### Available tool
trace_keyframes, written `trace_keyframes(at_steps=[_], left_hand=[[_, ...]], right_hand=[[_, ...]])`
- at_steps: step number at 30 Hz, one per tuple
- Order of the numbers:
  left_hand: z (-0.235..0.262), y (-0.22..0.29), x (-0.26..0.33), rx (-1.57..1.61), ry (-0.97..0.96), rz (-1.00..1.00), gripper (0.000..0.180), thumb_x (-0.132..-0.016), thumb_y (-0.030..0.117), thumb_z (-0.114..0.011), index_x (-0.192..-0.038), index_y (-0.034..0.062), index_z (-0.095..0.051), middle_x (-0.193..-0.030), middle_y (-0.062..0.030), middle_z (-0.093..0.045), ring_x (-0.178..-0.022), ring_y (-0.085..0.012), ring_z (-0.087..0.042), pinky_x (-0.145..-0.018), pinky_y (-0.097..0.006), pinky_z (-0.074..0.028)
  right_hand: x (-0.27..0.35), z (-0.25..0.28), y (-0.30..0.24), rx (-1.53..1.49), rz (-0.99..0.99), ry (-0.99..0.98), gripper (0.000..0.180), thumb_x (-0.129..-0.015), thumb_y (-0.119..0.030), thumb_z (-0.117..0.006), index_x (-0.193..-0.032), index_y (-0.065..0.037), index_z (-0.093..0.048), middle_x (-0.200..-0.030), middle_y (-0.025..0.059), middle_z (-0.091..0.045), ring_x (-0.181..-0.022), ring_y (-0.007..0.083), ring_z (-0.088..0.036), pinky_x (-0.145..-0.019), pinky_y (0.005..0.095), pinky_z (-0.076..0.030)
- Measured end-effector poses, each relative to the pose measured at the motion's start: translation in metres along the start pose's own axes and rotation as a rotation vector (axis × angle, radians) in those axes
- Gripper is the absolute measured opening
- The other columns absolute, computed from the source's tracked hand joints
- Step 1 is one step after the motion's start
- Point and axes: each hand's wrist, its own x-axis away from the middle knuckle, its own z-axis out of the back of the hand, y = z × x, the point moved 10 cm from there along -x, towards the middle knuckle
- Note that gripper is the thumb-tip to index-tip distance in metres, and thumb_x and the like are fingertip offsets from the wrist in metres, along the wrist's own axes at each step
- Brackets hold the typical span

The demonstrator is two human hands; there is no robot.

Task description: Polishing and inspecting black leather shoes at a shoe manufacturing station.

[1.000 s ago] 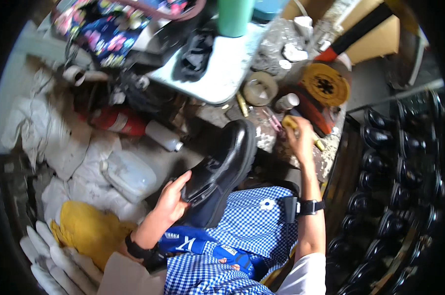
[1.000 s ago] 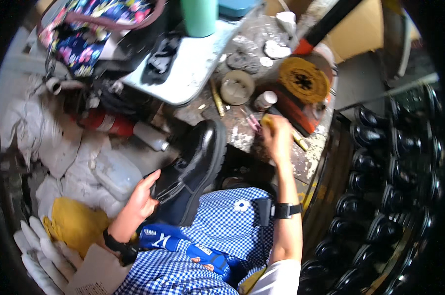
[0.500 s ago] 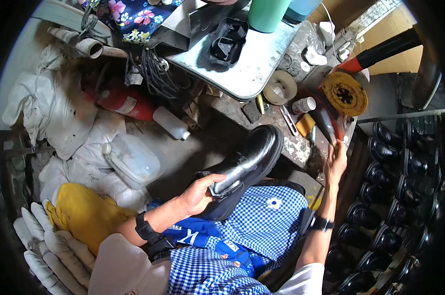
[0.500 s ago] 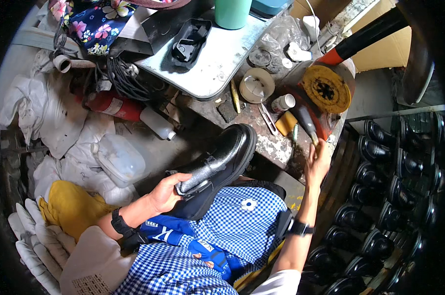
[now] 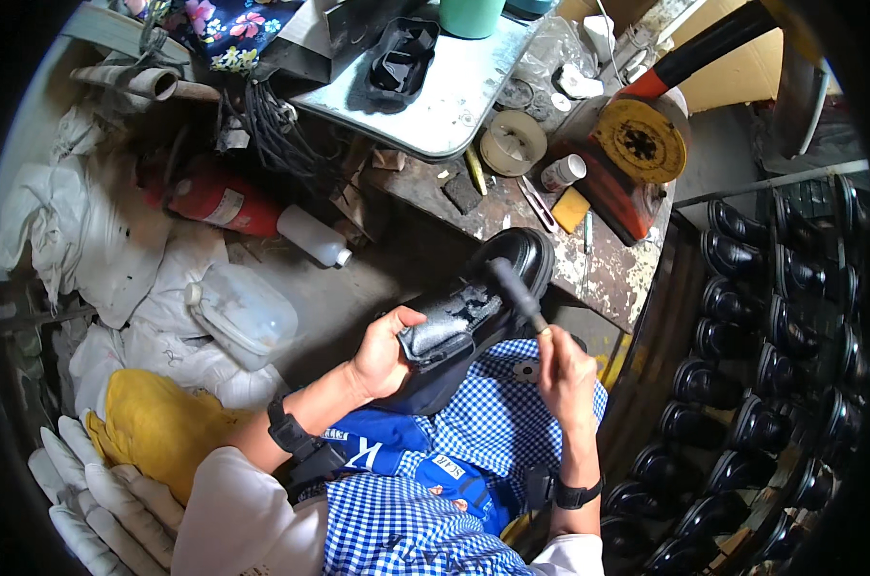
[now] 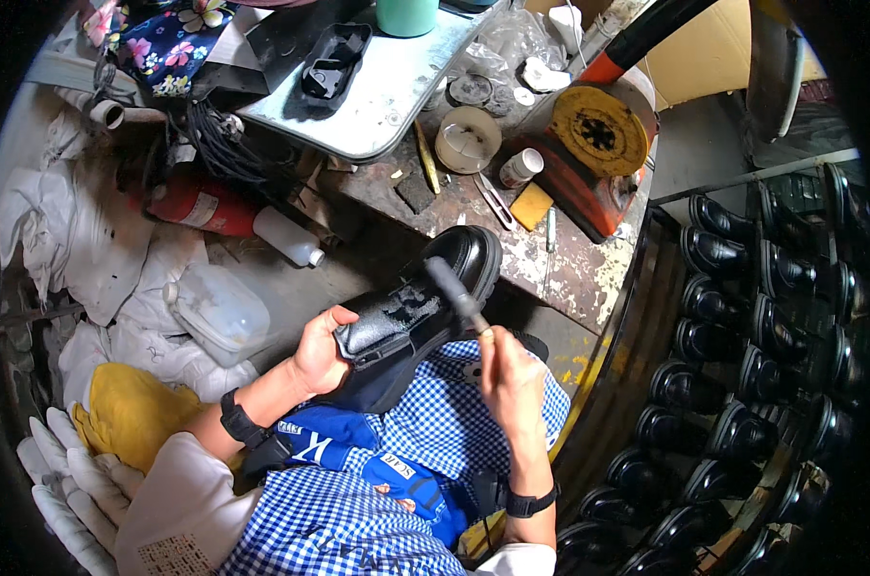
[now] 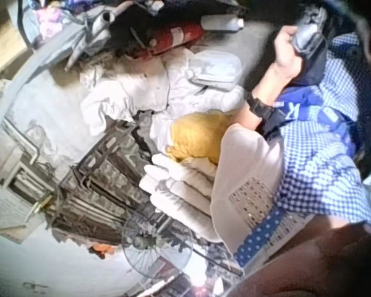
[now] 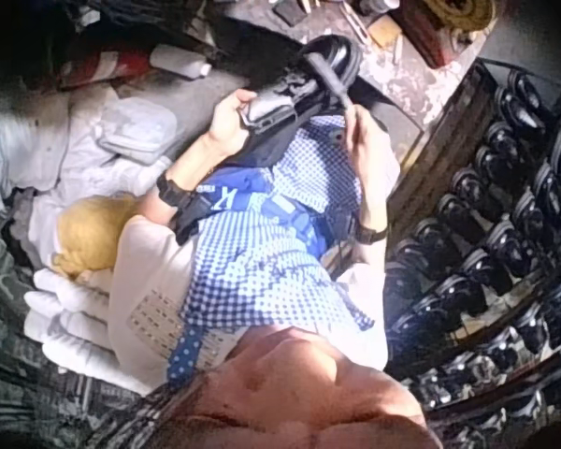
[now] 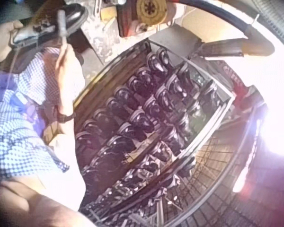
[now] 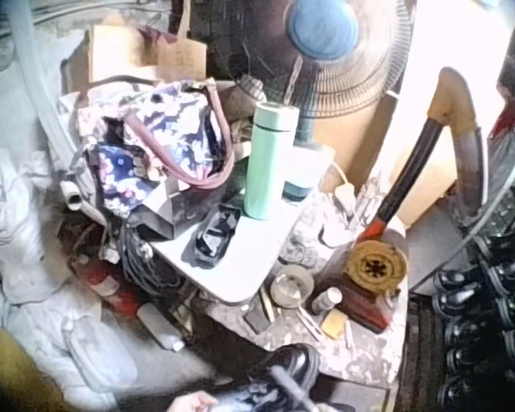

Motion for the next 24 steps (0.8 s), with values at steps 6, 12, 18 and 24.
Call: trace_keyframes(at_steps=[6,12,18,24], left_hand=[[0.010,0.004,0.002,0.024,-0.029,-0.033,0.045,-0.078,0.026,-0.042,-0.108,-0.0060,-0.055,-0.108,-0.0180,-0.060,-0.098,-0.0292,-0.059,-0.094,-0.037,-0.041],[0.006,0.005,-0.002,0.052,-0.095,-0.063,0.042,-0.079,0.023,-0.041,-0.104,-0.0068,-0.057,-0.105,-0.0176,-0.062,-0.096,-0.0286,-0.060,-0.092,-0.037,-0.042],[-0.002,-0.002,-0.001,0.037,-0.127,-0.043,0.041,-0.079,0.022,-0.042,-0.106,-0.0063,-0.056,-0.104,-0.0156,-0.062,-0.094,-0.0254,-0.060,-0.092,-0.034,-0.042],[-0.007,-0.003,-0.007,0.105,-0.182,-0.027,0.046,-0.075,0.023,-0.040,-0.107,-0.0066,-0.055,-0.109,-0.0181,-0.060,-0.099,-0.0282,-0.058,-0.094,-0.036,-0.040]], right_hand=[[0.006,0.007,0.004,0.011,-0.019,0.012,0.014,-0.083,-0.009,-0.058,-0.095,-0.002,-0.057,-0.060,0.0138,-0.054,-0.052,0.0277,-0.058,-0.046,0.0349,-0.044],[0.031,-0.014,-0.015,-0.108,0.159,0.022,0.015,-0.082,-0.010,-0.060,-0.095,-0.002,-0.057,-0.062,0.0150,-0.056,-0.052,0.0292,-0.057,-0.045,0.0358,-0.043],[0.041,-0.021,-0.035,-0.194,0.177,-0.031,0.015,-0.083,-0.008,-0.058,-0.094,0.002,-0.057,-0.062,0.0169,-0.055,-0.053,0.0299,-0.058,-0.047,0.0364,-0.045],[0.034,-0.021,-0.013,-0.175,0.098,-0.007,0.015,-0.085,-0.005,-0.053,-0.098,0.001,-0.057,-0.061,0.0145,-0.053,-0.049,0.0229,-0.053,-0.046,0.0320,-0.042]])
